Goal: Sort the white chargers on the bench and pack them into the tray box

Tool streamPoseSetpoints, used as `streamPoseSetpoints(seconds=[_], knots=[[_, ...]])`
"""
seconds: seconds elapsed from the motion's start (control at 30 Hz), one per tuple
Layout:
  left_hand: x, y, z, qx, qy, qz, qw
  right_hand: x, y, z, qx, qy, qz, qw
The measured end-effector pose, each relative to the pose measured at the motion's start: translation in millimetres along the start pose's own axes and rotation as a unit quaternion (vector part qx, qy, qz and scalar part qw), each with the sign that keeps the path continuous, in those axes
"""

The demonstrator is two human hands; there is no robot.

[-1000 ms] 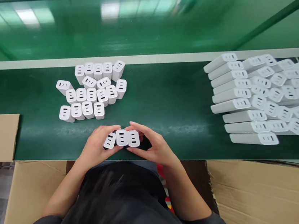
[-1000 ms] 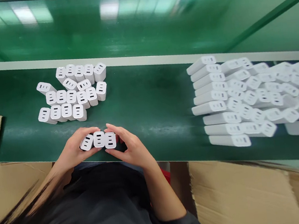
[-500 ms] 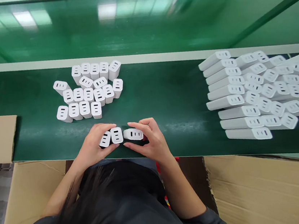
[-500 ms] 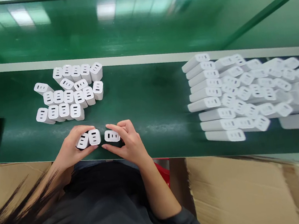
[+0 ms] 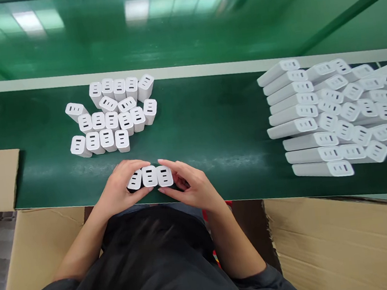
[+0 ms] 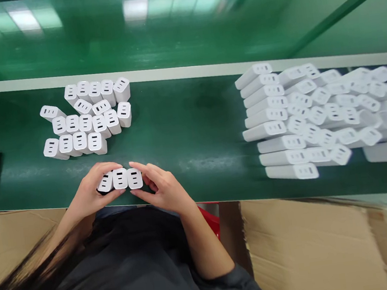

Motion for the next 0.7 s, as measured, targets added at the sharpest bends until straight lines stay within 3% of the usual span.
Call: streamPoseSetpoints(seconds=[0.4, 0.53, 0.7], knots=[[-2, 2.0, 0, 0.022, -0.001, -0.011, 1.0, -10, 5, 3, -0.003, 0.046, -0.032, 0.998], [-1, 2.4, 1, 0.03, -0.004, -0.007, 1.0, -5, 3, 2, -0.005, 0.022, -0.001, 1.0], [-1, 2.4, 2, 0.033, 0.005, -0.01, 0.999, 2, -3, 2, -0.04, -0.033, 0.111, 0.993]])
Point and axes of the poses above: each hand's wrist, its own z-axis away from the middle knuckle, its own y-axis out of the palm, x = y × z, the point moved 7 cm from there along -z, towards the middle knuckle, and after that the axes turned 5 degrees about -z, right-handed, at the moved point
